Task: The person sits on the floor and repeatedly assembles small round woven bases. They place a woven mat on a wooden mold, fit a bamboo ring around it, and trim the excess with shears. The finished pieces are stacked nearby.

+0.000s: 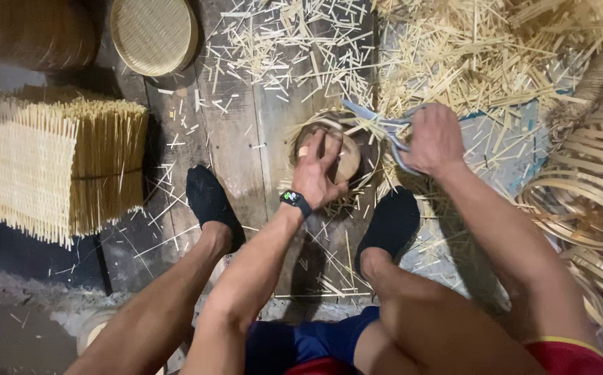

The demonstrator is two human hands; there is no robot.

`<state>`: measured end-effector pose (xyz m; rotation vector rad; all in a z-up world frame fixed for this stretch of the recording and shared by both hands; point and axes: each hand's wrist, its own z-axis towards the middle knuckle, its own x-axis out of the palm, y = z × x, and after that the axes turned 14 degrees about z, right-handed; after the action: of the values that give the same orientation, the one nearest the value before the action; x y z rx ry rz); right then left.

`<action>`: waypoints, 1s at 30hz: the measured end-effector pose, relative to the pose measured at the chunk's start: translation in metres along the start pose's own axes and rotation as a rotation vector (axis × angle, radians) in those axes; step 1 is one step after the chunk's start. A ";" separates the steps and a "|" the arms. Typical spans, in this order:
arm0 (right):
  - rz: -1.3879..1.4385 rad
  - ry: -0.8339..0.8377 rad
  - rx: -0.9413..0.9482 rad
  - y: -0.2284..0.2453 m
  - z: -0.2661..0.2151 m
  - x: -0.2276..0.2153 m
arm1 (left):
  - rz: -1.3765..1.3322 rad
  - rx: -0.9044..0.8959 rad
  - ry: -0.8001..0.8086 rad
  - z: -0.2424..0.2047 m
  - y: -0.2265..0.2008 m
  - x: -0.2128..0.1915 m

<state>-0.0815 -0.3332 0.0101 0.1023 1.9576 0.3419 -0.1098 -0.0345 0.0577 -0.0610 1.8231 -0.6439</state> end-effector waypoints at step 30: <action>0.046 -0.104 -0.134 -0.001 0.006 -0.007 | 0.095 -0.043 0.061 0.002 0.005 -0.017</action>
<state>-0.0736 -0.3344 0.0138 0.0769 1.8265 0.4873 -0.1002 -0.0251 0.0698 0.0174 1.8870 -0.5448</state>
